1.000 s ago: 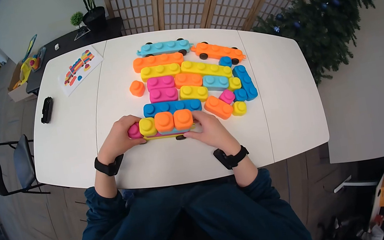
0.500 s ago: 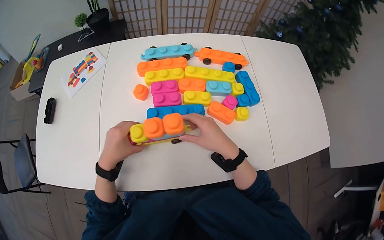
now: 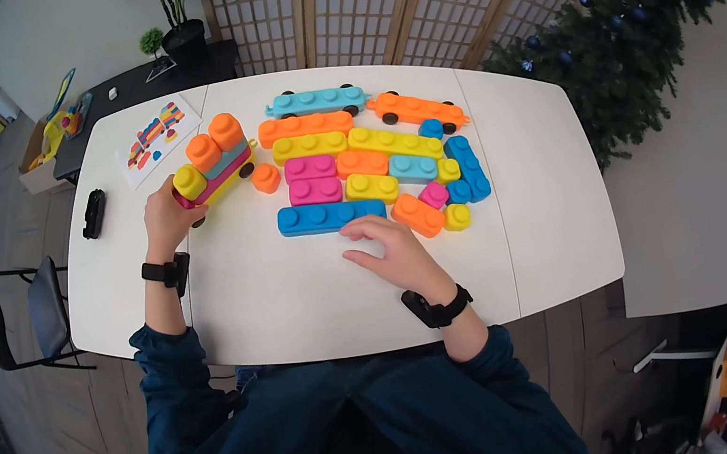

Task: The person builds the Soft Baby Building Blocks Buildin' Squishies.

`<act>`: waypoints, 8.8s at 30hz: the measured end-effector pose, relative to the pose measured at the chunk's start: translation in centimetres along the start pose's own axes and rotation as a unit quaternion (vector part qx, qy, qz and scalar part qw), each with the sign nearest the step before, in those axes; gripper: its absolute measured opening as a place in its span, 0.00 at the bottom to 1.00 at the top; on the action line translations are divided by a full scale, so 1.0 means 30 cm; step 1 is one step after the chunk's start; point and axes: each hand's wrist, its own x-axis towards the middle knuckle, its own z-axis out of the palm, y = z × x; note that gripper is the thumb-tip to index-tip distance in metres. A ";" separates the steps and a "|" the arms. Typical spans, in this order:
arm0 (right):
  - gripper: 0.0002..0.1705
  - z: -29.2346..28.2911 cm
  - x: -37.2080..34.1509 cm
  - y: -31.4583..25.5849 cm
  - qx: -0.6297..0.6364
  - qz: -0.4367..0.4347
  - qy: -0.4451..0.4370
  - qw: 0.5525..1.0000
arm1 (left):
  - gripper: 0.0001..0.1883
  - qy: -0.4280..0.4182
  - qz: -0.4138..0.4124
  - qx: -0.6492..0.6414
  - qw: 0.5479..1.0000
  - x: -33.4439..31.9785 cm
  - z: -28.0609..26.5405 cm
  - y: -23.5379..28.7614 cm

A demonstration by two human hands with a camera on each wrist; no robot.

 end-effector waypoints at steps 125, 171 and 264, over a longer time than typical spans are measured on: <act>0.17 -0.137 0.689 0.294 -0.355 0.025 -0.040 0.934 | 0.17 -0.132 0.198 -0.139 0.961 -0.369 0.156 0.309; 0.18 -0.065 -0.123 0.054 -0.050 0.023 0.048 0.997 | 0.24 -0.173 0.142 -0.276 0.935 -0.380 0.114 0.257; 0.23 0.006 0.055 -0.157 -0.141 -0.117 0.067 0.981 | 0.31 -0.117 0.241 -0.292 0.918 -0.314 0.050 0.375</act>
